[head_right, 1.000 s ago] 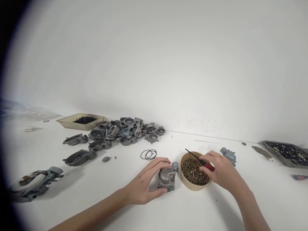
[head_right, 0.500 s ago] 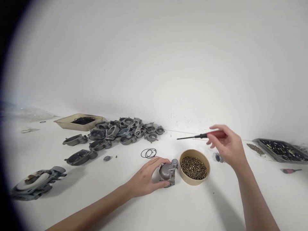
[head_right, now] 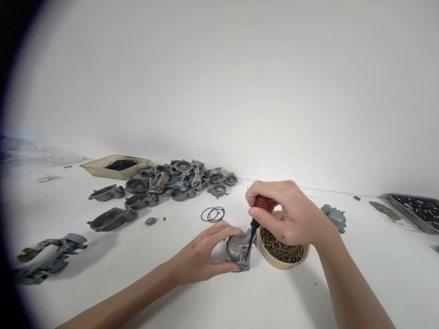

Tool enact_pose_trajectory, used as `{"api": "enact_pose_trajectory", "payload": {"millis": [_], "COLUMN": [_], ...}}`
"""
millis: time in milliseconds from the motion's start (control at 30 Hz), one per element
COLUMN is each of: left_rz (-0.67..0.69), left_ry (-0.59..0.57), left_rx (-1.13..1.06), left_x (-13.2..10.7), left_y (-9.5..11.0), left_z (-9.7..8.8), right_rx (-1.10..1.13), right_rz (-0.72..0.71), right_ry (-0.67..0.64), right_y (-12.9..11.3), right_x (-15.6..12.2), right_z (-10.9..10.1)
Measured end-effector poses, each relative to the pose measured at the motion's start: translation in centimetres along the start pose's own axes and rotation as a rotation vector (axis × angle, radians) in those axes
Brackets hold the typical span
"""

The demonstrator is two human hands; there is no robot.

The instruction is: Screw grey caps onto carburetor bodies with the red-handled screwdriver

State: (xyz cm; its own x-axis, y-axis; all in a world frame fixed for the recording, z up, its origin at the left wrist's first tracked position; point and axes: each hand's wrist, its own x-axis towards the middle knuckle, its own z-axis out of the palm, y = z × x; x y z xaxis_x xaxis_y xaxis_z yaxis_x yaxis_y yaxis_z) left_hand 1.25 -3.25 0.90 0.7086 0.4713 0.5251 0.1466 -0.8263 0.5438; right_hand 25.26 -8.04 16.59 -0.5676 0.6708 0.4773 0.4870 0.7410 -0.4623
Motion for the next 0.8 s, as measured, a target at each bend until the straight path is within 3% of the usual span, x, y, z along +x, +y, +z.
{"api": "enact_pose_trajectory", "payload": {"millis": [800], "left_rz": [-0.042], "left_ry": [0.023], "left_rx": [-0.088], "left_x": [-0.5], "left_y": [-0.7], "left_z": [0.7], "right_rx": [0.058], "right_rz": [0.056], "right_ry": [-0.074], "right_y": [1.6], "right_x": [0.5], "right_z": [0.7]}}
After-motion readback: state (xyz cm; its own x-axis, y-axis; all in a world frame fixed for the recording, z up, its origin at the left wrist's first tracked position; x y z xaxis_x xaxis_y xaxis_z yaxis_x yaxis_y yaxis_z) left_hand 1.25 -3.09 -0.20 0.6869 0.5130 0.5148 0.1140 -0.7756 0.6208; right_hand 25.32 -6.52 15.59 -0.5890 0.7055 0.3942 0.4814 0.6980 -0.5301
